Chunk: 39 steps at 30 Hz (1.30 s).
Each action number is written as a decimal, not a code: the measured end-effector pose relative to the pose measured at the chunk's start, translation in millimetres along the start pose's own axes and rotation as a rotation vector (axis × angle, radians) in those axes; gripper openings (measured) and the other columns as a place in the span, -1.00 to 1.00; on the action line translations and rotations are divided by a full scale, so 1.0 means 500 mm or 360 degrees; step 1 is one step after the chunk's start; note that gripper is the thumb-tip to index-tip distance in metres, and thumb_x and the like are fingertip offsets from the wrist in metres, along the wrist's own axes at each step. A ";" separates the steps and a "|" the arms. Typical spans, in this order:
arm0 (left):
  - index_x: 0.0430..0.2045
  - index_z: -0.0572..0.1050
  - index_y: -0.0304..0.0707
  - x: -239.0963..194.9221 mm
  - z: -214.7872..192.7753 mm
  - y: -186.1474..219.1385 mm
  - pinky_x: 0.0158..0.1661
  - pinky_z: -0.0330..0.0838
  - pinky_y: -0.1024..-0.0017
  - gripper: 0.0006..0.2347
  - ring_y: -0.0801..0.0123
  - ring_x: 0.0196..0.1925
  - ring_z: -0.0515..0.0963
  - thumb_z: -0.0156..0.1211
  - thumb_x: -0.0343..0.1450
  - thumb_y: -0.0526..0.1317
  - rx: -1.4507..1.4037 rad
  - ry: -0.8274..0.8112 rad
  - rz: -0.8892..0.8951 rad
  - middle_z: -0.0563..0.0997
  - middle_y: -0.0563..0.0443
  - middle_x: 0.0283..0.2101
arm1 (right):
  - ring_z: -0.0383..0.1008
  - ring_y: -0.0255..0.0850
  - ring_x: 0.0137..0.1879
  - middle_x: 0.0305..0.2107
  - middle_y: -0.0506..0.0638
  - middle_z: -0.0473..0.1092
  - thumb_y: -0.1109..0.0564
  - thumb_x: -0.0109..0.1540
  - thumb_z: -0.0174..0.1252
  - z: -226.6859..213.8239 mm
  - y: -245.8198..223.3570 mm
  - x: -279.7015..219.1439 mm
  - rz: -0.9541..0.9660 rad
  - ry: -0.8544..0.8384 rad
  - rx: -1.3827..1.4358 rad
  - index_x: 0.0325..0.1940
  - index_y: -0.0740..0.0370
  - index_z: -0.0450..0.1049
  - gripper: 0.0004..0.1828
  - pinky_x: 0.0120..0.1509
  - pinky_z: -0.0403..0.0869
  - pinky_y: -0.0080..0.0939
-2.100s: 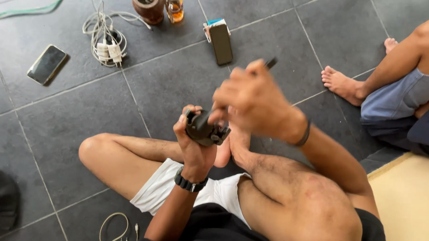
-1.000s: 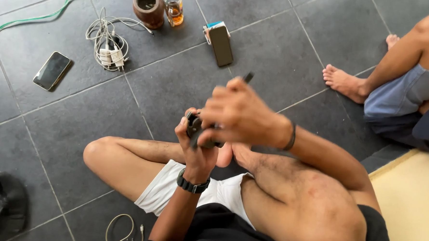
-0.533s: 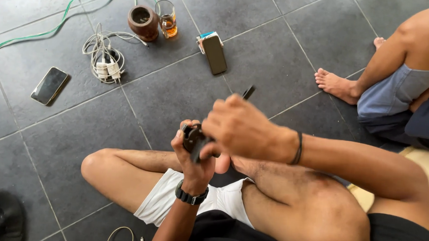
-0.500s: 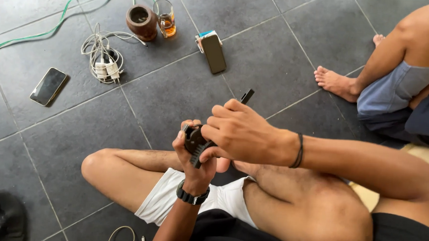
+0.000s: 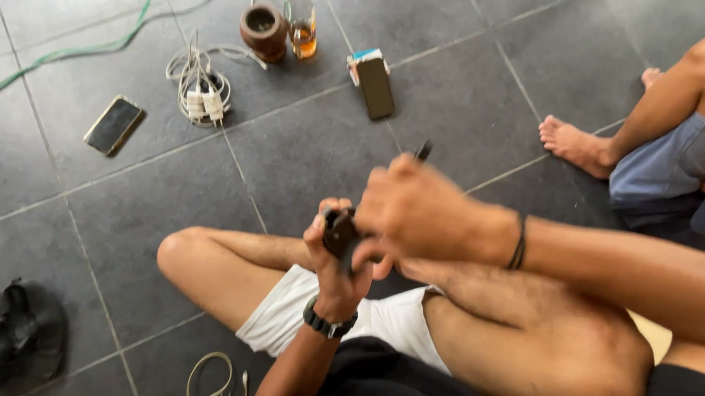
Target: The person sits on the floor and uses a small brush to clean the interior and exterior surfaces of a dark, circular mechanical part. They rotate the object to access different areas while scrubbing with the brush.
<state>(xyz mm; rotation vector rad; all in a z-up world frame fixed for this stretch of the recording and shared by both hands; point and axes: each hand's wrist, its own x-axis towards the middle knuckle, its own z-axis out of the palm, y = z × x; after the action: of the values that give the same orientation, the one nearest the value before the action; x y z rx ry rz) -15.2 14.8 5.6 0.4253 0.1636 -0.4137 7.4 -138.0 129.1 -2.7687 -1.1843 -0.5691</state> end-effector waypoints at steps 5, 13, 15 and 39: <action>-0.18 0.20 0.02 0.002 0.023 0.011 -0.18 0.50 0.35 -0.77 0.39 -0.16 0.44 -0.17 0.52 0.09 0.0029 0.0024 0.0046 0.23 0.17 -0.18 | 0.32 -0.21 -0.24 -0.53 -0.16 0.30 -0.49 0.19 0.13 -0.026 0.018 0.010 0.0229 -0.0094 0.0063 -0.32 -0.07 0.36 -0.50 0.07 0.19 -0.11; -0.19 0.23 -0.01 0.034 0.009 0.022 -0.15 0.48 0.28 -0.75 0.36 -0.15 0.43 -0.14 0.51 0.11 0.0071 0.0111 0.0157 0.26 0.13 -0.18 | 0.36 -0.20 -0.36 -0.53 -0.18 0.32 -0.60 0.12 0.05 0.016 0.040 0.044 0.0171 0.0145 0.0116 -0.26 -0.04 0.35 -0.37 -0.04 0.25 -0.09; -0.15 0.24 -0.01 0.025 0.022 0.031 -0.16 0.53 0.26 -0.74 0.33 -0.12 0.49 -0.16 0.53 0.10 0.0059 0.0175 0.0158 0.33 0.14 -0.17 | 0.34 -0.22 -0.37 -0.56 -0.21 0.30 -0.60 0.16 -0.09 0.038 0.032 0.052 0.0115 0.0184 0.0107 -0.34 -0.08 0.33 -0.40 -0.04 0.26 -0.12; -0.15 0.24 0.02 0.027 0.137 0.052 -0.09 0.46 0.26 -0.76 0.33 -0.10 0.45 -0.22 0.54 0.09 -0.0093 0.0160 0.0567 0.31 0.18 -0.18 | 0.35 -0.25 -0.29 -0.57 -0.20 0.33 -0.54 0.23 0.09 -0.042 0.127 0.109 -0.0100 0.0061 0.0275 -0.33 -0.08 0.33 -0.46 0.05 0.24 -0.15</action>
<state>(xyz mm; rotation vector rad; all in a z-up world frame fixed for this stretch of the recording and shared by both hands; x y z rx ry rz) 12.4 1.9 73.6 0.4083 0.1929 -0.0374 80.5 -149.9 173.2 -2.5742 -1.2523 -0.4967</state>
